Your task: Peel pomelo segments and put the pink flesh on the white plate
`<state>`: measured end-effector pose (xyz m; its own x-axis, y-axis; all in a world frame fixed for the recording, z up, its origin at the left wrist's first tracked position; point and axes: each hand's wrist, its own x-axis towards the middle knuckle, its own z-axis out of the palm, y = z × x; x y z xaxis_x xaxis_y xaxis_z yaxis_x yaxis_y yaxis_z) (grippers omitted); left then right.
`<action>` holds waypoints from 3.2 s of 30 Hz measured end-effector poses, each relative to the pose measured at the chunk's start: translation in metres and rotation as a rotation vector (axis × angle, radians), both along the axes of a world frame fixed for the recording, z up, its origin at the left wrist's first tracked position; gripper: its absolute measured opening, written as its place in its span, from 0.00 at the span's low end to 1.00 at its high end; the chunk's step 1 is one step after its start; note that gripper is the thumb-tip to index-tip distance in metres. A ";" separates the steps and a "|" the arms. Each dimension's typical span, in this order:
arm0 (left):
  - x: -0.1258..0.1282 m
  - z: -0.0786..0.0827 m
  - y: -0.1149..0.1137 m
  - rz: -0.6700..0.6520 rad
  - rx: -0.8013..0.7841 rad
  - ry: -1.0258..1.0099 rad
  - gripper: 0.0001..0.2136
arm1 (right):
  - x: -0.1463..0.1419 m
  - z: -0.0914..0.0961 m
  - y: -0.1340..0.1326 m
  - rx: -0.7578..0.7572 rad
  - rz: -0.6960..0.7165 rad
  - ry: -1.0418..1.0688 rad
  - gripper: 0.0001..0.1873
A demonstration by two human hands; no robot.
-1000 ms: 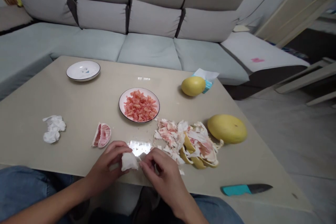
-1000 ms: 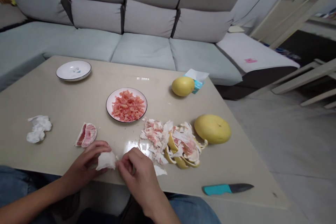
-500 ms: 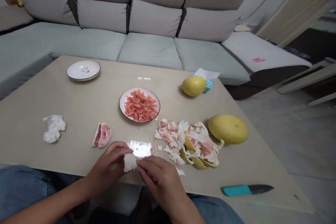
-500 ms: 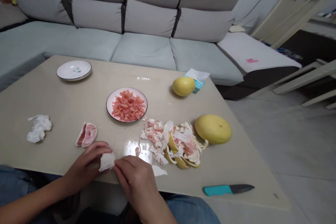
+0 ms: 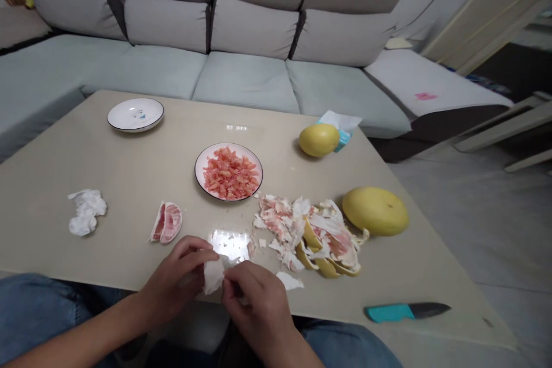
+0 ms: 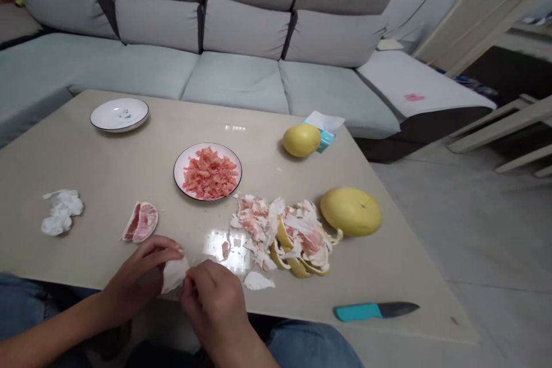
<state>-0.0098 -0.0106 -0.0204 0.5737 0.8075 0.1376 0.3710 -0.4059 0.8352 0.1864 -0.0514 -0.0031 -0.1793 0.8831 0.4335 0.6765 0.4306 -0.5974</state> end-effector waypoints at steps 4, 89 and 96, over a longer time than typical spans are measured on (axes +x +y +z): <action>0.001 0.002 0.000 -0.008 0.068 -0.040 0.24 | 0.000 0.006 0.002 -0.176 -0.014 0.174 0.07; -0.002 -0.012 -0.006 -0.022 0.028 -0.206 0.24 | 0.017 0.016 0.007 -0.224 0.219 0.176 0.12; -0.003 -0.015 -0.011 -0.027 0.066 -0.197 0.23 | 0.009 0.008 -0.001 -0.083 0.153 0.016 0.12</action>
